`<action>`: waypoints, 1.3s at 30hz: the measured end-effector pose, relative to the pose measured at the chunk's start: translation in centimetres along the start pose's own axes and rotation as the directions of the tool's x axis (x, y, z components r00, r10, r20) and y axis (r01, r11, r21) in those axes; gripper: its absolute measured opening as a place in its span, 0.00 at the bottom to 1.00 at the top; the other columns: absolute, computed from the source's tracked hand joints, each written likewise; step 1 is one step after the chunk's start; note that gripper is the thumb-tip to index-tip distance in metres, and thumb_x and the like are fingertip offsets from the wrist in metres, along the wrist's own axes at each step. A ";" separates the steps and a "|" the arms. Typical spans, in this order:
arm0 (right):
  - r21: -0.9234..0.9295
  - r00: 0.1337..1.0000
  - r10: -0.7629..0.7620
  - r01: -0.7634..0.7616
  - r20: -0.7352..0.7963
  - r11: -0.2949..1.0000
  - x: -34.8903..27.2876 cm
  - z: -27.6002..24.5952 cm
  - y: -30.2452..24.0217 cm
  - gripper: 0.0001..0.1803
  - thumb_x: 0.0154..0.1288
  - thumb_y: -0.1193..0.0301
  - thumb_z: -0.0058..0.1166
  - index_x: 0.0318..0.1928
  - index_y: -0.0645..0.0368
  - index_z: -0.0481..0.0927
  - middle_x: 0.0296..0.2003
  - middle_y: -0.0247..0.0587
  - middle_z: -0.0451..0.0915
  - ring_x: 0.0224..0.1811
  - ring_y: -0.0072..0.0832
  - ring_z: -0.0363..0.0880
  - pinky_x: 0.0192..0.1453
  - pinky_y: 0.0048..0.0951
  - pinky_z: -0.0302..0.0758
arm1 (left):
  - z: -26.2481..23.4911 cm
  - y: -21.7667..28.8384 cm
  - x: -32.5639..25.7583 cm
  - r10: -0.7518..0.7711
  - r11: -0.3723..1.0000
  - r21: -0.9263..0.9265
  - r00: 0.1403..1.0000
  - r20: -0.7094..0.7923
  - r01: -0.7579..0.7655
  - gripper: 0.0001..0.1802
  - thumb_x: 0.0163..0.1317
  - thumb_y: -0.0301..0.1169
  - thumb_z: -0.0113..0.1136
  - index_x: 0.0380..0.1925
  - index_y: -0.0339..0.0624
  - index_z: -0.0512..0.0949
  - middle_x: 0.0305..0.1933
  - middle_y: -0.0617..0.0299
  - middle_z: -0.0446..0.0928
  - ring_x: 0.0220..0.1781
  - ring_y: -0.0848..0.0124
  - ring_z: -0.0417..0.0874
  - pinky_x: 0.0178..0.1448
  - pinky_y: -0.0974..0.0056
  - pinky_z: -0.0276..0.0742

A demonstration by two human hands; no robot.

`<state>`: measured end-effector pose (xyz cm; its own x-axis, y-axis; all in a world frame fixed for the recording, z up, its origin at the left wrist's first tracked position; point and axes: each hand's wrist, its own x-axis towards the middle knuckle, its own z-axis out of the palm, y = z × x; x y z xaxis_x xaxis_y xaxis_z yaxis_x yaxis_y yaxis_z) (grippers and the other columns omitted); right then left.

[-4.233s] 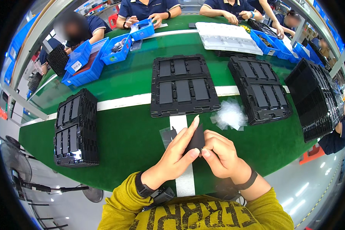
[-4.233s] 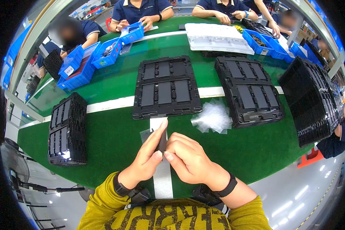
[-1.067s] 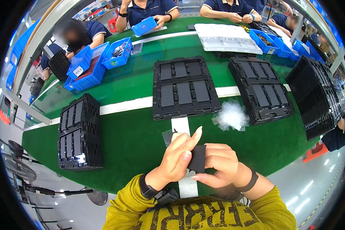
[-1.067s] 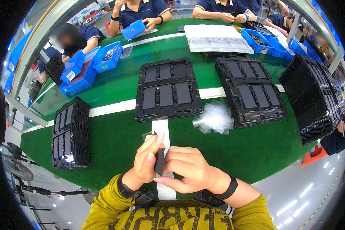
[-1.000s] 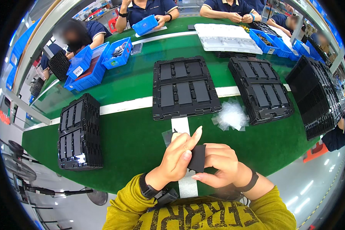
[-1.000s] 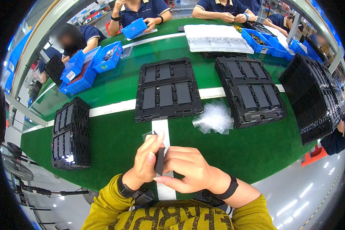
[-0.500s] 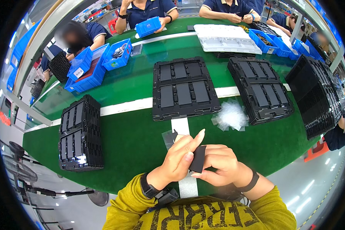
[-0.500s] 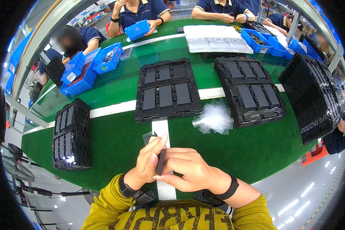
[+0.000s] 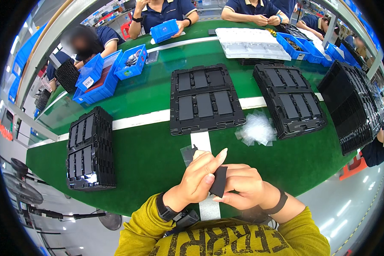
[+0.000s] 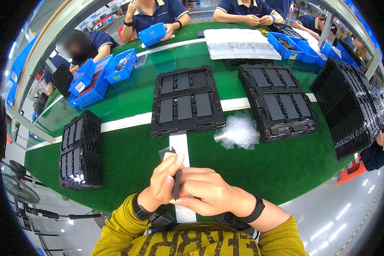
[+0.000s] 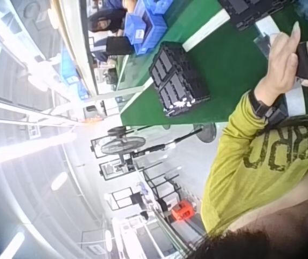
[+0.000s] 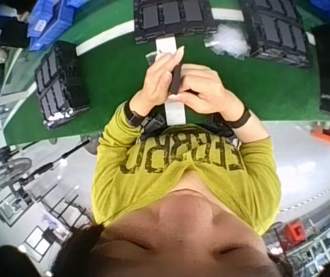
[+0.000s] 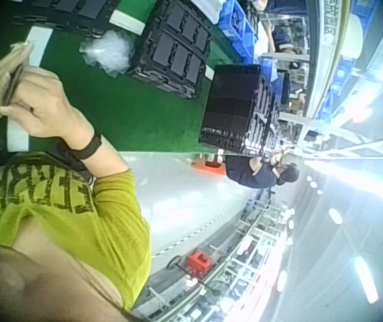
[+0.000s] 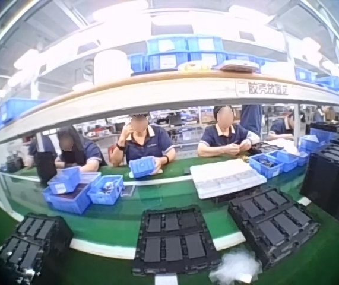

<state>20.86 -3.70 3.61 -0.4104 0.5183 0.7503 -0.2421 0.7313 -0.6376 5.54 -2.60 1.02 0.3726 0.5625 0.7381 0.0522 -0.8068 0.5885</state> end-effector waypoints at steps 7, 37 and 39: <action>0.007 0.999 -0.003 0.002 0.033 1.000 -0.1 0.0 0.0 0.09 0.50 0.78 0.59 0.21 0.62 0.71 0.21 0.39 0.71 0.23 0.36 0.70 0.27 0.32 0.68 | -0.4 0.3 -0.1 -0.016 0.999 0.036 0.998 0.060 0.014 0.26 0.67 0.37 0.33 0.54 0.25 0.66 0.29 0.52 0.68 0.29 0.63 0.66 0.38 0.59 0.62; -0.478 0.980 -0.179 0.115 -0.090 0.871 0.0 -1.1 -0.4 0.16 0.37 0.83 0.63 0.30 0.54 0.79 0.29 0.33 0.76 0.28 0.28 0.75 0.30 0.24 0.72 | -0.2 1.4 0.0 -0.418 0.889 -0.173 0.906 0.073 0.424 0.25 0.69 0.36 0.29 0.60 0.32 0.61 0.44 0.48 0.72 0.40 0.63 0.72 0.50 0.65 0.66; -0.479 0.980 -0.181 0.118 -0.088 0.870 0.1 -1.1 -0.4 0.15 0.37 0.83 0.63 0.30 0.55 0.79 0.28 0.33 0.77 0.28 0.28 0.75 0.30 0.25 0.72 | -0.2 1.4 0.0 -0.420 0.889 -0.169 0.905 0.072 0.426 0.25 0.69 0.35 0.29 0.60 0.31 0.61 0.42 0.49 0.72 0.40 0.64 0.71 0.50 0.65 0.66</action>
<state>21.90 -3.47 4.11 -0.2810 0.4143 0.8656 0.1627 0.9095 -0.3825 5.39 -3.68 1.88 0.3819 0.8348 0.3966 0.0485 -0.4466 0.8934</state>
